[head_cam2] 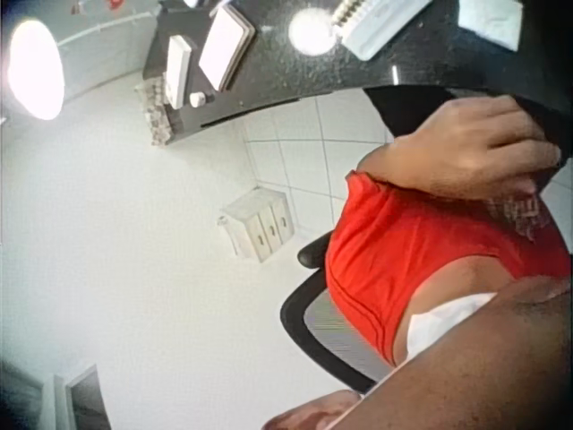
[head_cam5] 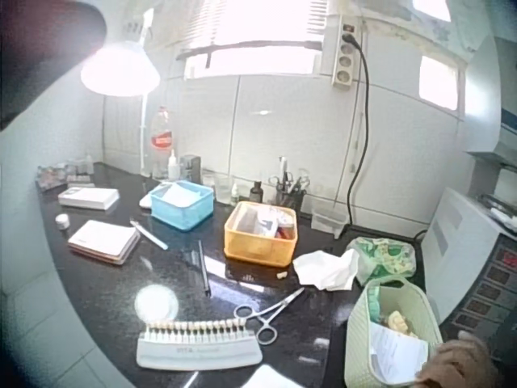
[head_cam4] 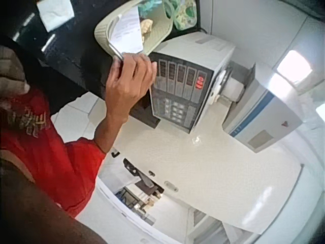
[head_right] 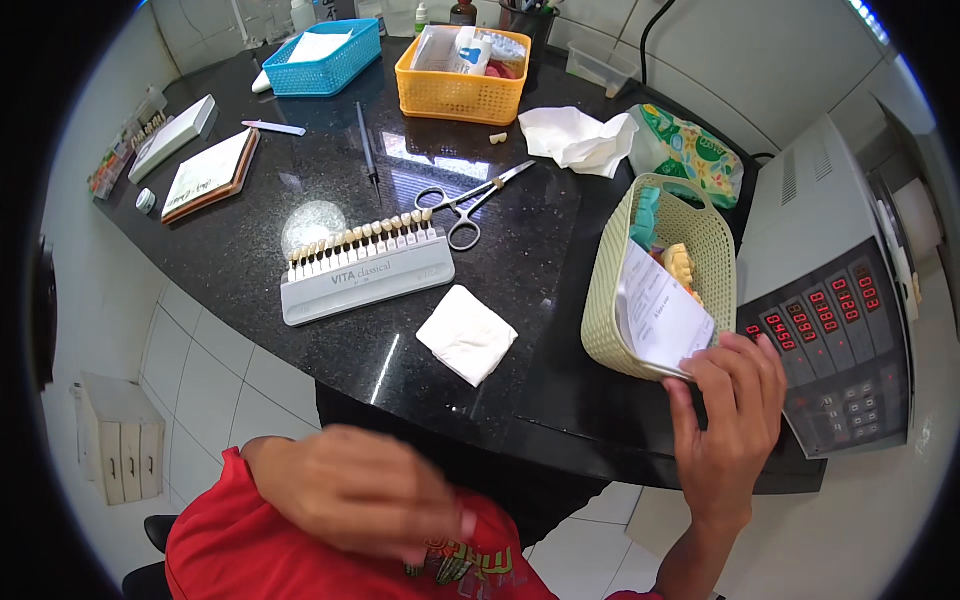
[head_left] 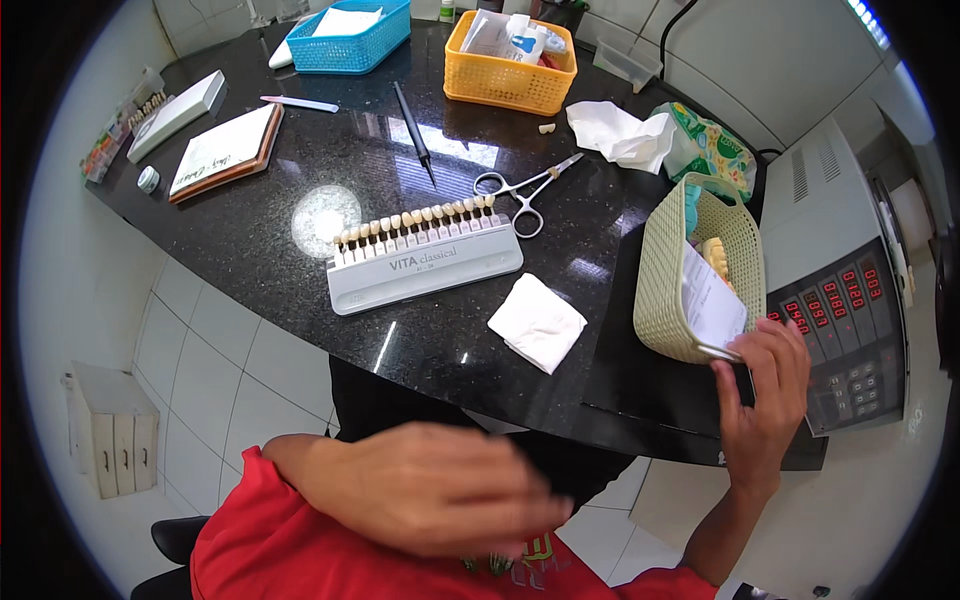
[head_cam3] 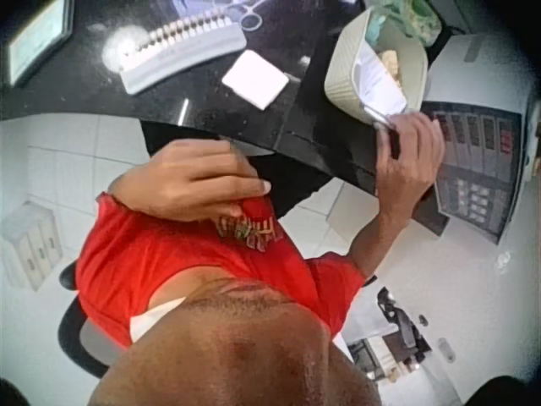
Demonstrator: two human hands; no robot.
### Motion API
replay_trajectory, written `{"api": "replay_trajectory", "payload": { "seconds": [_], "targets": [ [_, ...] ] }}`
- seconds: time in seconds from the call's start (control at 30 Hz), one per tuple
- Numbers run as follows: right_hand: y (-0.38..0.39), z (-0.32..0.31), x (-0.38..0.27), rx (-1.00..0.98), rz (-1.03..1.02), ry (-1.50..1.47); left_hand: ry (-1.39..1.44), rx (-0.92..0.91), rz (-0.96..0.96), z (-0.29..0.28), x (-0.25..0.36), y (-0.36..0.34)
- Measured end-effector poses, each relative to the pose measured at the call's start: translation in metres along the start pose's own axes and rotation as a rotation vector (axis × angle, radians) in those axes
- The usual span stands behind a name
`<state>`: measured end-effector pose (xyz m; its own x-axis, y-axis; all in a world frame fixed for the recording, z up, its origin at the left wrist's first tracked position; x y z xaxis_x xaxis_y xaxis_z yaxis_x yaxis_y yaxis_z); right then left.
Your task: Processing and comparing colors for dental crowns using a shade guide and a laboratory furnace.
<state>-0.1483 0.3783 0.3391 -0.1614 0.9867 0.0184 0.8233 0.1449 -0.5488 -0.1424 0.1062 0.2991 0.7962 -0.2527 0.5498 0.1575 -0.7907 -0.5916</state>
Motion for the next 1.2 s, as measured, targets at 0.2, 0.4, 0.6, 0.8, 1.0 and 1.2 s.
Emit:
{"api": "replay_trajectory", "payload": {
  "seconds": [0.2, 0.4, 0.6, 0.8, 1.0, 1.2],
  "targets": [
    [-0.022, 0.022, 0.005, 0.044, 0.033, 0.037, -0.598, -0.051, -0.258, -0.006, -0.024, -0.015],
    [-0.044, 0.036, 0.025, 0.066, 0.069, 0.075, -0.675, -0.204, -0.380, 0.002, -0.040, -0.022],
    [-0.032, 0.025, 0.020, 0.191, 0.095, -0.046, -0.721, -0.201, -0.336, 0.009, -0.044, -0.024],
    [0.024, 0.000, 0.044, 0.173, 0.278, -0.110, -0.694, -0.170, -0.358, 0.020, -0.050, -0.020],
    [0.068, -0.006, 0.078, 0.088, 0.551, -0.075, -0.576, -0.058, -0.363, 0.010, -0.036, -0.019],
    [0.089, 0.002, 0.088, -0.026, 0.655, -0.059, -0.566, -0.047, -0.396, 0.009, -0.035, -0.025]
  ]
}}
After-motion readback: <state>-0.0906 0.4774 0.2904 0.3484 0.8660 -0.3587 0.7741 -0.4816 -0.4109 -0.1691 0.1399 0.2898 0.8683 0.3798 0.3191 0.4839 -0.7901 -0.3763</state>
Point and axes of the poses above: each hand's wrist, its own y-axis away from the middle knuckle, its own z-axis out of the palm, x = y × z, the point moved 4 cm from there along -y, towards the middle knuckle, and after that the axes turned 11 degrees about z, right-handed, at the moved point
